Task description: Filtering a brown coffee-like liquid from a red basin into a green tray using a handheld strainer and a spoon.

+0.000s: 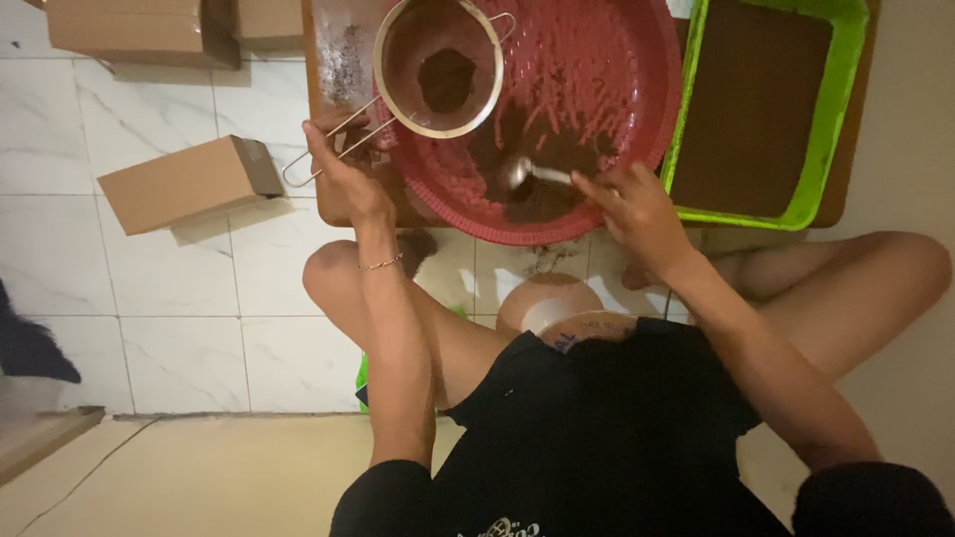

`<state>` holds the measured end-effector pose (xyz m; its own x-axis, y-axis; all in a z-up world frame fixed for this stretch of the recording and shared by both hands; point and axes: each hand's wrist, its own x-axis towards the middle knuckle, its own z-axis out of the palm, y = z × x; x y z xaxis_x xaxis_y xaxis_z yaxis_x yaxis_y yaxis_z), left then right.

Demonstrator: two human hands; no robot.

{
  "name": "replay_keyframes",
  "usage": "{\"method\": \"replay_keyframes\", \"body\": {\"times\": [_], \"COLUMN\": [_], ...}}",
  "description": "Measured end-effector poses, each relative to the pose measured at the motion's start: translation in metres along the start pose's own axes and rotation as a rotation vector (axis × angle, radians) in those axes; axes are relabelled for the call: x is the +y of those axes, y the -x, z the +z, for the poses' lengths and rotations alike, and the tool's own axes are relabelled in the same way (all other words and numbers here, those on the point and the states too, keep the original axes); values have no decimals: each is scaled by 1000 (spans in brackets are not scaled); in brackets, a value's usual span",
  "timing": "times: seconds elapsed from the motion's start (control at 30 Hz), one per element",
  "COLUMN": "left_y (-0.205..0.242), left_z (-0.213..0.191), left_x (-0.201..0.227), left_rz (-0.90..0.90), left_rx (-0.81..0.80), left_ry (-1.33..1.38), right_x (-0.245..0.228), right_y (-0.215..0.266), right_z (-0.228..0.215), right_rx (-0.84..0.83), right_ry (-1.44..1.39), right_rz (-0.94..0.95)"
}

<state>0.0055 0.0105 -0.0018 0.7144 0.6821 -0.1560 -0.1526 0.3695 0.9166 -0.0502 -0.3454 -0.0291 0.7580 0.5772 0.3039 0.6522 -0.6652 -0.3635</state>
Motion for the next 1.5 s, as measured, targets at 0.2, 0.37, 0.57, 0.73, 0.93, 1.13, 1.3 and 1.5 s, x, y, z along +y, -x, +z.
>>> {"method": "replay_keyframes", "body": {"times": [0.2, 0.37, 0.57, 0.73, 0.93, 1.13, 1.3, 1.5], "left_y": [-1, -3, -1, 2, 4, 1, 1, 3], "left_z": [-5, -6, -4, -2, -8, -3, 1, 3], "left_x": [4, 6, 13, 14, 14, 9, 16, 6], "left_rz": [28, 41, 45, 53, -85, 29, 13, 37], "left_rx": [-18, -30, -39, -50, -45, -15, -28, -32], "left_ry": [74, 56, 38, 44, 56, 47, 52, 60], "right_x": [20, 19, 53, 70, 35, 57, 46, 58], "right_y": [-74, -92, -20, -13, -88, -73, -31, -60], "right_z": [55, 83, 39, 11, 14, 41, -10, 4], "right_rx": [95, 14, -154, -204, 18, -15, -178, 48], "right_ry": [-65, -88, -24, -134, -126, -116, -129, -87], "right_rz": [130, 84, -105, 62, 280, 151, 151, 306]}}
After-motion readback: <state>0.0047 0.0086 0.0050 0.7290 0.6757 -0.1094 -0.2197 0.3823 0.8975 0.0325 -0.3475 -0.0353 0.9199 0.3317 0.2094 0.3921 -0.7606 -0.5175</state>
